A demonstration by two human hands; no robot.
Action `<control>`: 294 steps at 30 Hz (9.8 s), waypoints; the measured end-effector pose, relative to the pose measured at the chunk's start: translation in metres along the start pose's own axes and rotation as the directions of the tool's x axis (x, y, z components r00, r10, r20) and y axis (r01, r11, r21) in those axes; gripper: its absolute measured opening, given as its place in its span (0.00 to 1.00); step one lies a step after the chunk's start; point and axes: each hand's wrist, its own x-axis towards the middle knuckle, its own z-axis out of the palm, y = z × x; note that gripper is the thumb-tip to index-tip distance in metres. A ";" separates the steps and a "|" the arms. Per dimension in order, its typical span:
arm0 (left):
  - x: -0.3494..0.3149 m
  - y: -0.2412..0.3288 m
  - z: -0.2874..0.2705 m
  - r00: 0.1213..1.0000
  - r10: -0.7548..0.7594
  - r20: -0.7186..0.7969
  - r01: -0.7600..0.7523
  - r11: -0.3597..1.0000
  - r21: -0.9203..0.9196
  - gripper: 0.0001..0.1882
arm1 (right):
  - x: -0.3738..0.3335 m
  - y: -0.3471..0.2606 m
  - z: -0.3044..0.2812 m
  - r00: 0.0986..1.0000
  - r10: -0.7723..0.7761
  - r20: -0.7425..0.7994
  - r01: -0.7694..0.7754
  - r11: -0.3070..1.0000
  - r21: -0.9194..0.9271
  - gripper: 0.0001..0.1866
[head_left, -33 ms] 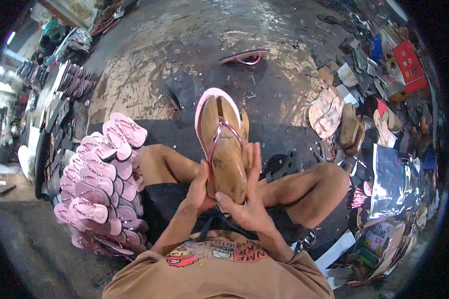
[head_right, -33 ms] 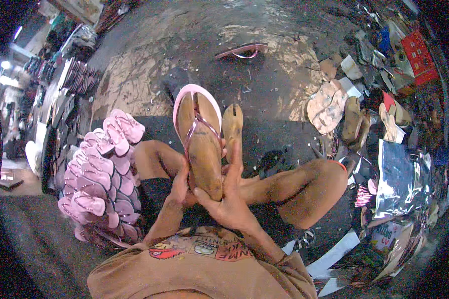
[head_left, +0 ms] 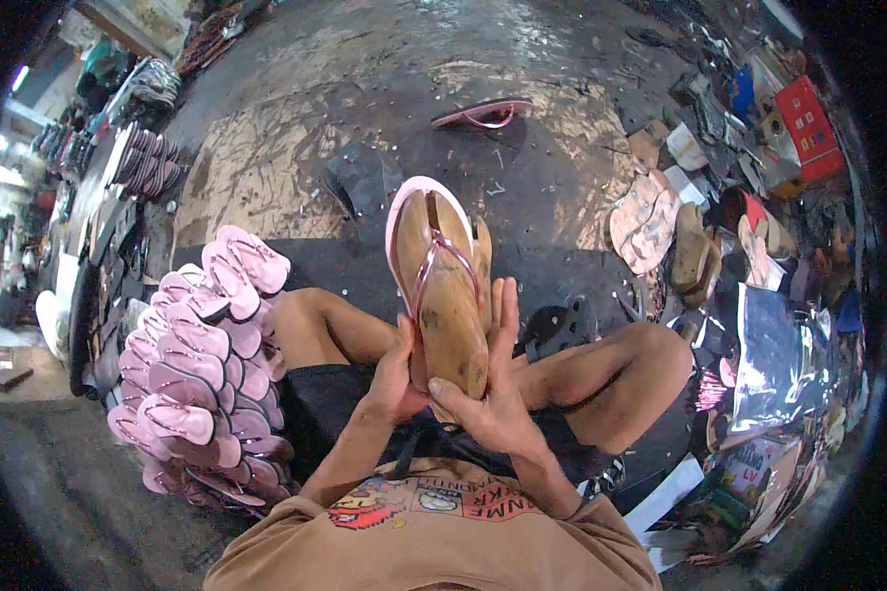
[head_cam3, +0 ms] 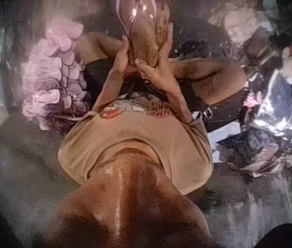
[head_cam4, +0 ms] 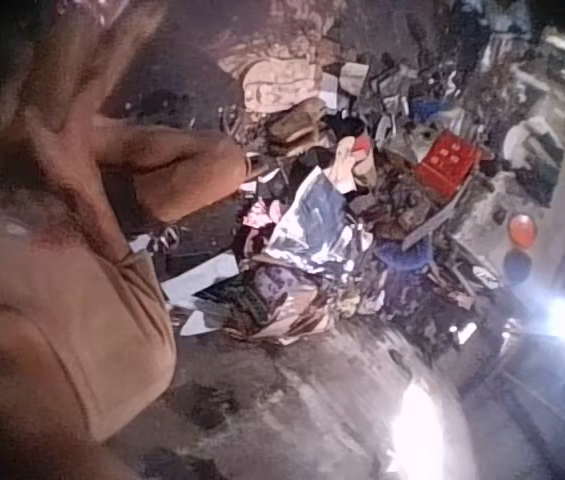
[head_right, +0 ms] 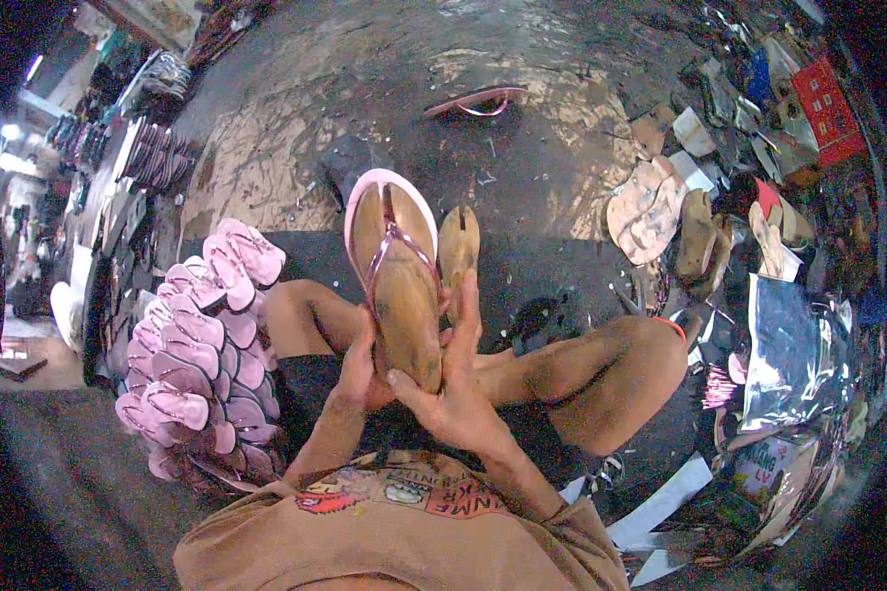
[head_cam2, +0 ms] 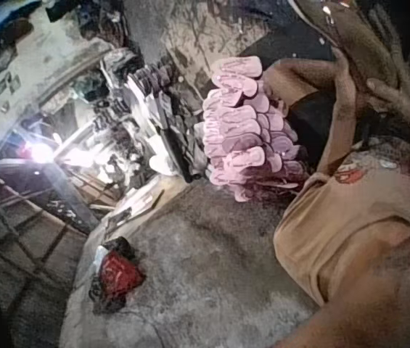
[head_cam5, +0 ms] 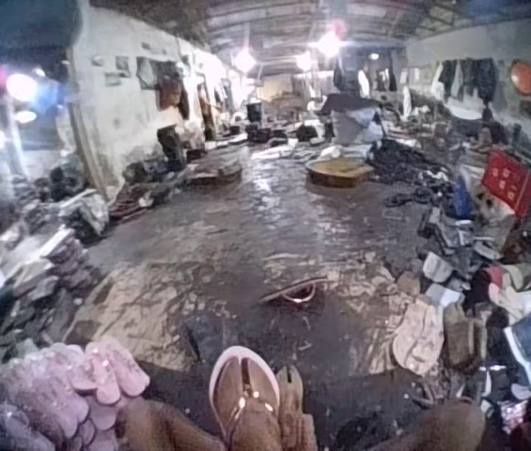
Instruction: The person sits on the floor and paints the soles of pink flip-flops with a dark liquid using a brush. They repeatedly dip the brush into a container and apply the coating to each slipper, then place the finished items in a row on the floor.
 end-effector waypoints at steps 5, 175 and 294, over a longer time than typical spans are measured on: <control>0.035 0.055 -0.053 0.997 0.046 -0.067 -0.047 0.999 -0.016 0.35 | -0.020 -0.017 -0.006 0.995 0.102 0.007 -0.100 0.951 0.294 0.66; -0.030 0.019 0.067 0.904 0.427 -0.031 -0.249 0.584 0.773 0.36 | -0.033 0.008 0.005 0.997 0.078 -0.017 -0.075 0.991 0.109 0.74; -0.069 0.082 0.038 0.757 0.361 0.545 -0.474 -0.271 0.838 0.20 | 0.038 -0.010 -0.024 0.934 -0.248 0.256 0.319 0.903 -0.289 0.22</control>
